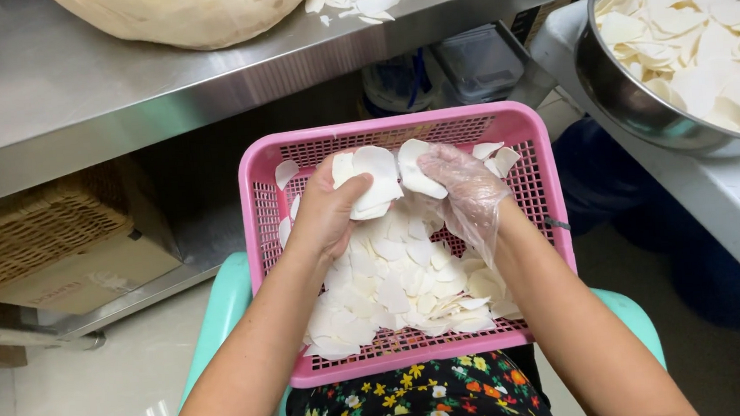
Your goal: The person sits at a stainless steel workstation and repeatedly picks up thin white food slices from a pink basket. They separate the slices by hand and transfer them into a metal bowl on the right. The process continues throughout the clip with no other tools used.
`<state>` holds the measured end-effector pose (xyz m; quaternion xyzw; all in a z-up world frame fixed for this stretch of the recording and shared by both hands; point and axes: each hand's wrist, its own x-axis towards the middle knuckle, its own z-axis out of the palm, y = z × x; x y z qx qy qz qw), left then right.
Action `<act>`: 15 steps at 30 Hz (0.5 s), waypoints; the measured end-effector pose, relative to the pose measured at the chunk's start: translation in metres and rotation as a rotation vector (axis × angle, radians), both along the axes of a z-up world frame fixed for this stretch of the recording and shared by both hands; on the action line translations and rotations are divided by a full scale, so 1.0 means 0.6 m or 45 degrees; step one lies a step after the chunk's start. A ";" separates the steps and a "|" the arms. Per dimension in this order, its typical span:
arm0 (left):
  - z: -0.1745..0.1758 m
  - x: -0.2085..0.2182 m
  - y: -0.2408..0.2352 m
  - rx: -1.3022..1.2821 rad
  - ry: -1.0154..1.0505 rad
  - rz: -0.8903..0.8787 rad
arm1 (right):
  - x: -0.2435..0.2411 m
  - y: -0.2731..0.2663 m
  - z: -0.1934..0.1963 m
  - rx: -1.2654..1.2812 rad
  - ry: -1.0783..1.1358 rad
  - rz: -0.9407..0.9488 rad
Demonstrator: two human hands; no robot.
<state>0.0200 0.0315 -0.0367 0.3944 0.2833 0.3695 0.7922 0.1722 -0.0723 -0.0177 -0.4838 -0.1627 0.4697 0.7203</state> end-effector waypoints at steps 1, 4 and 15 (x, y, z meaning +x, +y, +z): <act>-0.013 0.006 0.010 -0.003 0.001 0.000 | -0.012 -0.005 0.016 -0.003 0.001 0.000; -0.036 0.015 0.026 0.020 0.012 0.012 | -0.025 -0.011 0.029 0.003 0.104 -0.010; 0.014 -0.013 -0.008 0.356 0.198 0.189 | -0.017 -0.009 0.004 -0.060 0.223 0.044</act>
